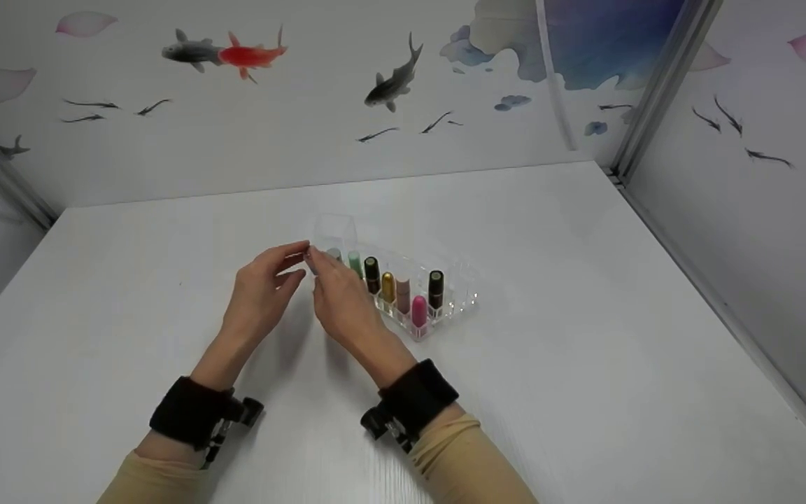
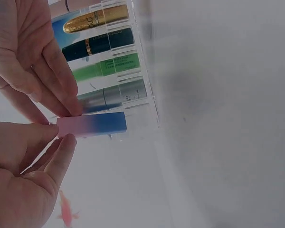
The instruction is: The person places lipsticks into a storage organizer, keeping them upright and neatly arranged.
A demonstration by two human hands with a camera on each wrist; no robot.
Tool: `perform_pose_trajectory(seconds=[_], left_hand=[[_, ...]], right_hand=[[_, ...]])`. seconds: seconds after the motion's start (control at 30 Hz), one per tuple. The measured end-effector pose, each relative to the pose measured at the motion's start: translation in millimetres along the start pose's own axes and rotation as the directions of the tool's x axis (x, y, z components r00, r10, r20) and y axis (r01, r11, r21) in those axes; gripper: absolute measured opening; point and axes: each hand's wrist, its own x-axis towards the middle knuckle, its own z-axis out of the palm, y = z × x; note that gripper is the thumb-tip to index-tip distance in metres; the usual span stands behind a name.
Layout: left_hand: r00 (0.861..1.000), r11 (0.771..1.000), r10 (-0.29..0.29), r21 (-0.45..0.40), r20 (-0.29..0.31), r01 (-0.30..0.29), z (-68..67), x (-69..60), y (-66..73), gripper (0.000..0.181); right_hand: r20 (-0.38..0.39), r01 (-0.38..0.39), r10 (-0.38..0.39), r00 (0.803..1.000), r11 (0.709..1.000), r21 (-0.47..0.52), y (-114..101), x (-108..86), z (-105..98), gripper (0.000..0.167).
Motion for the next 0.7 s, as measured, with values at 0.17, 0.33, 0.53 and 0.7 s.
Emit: perform_pose_trajectory(seconds=[0.17, 0.33, 0.53, 0.7], left_hand=[[1.0, 1.0, -0.014, 0.002, 0.02, 0.014, 0.7, -0.1, -0.6, 0.043], [1.0, 1.0, 0.003, 0.015, 0.019, -0.003, 0.9, 0.0, -1.9, 0.043], [0.999, 0.999, -0.006, 0.035, 0.047, 0.004, 1.0, -0.2, -1.0, 0.044], [0.998, 0.998, -0.014, 0.057, 0.069, 0.01, 1.1, -1.3, -0.9, 0.045]], right_hand=[[0.051, -0.013, 0.013, 0.999, 1.0, 0.001, 0.1, 0.3, -0.3, 0.046], [0.116, -0.035, 0.037, 0.993, 0.999, -0.019, -0.9, 0.9, -0.9, 0.051], [0.12, -0.057, 0.063, 0.991, 0.997, -0.055, -1.2, 1.7, 1.0, 0.05], [0.124, -0.014, 0.026, 0.992, 0.995, -0.097, -0.1, 1.3, 2.2, 0.051]])
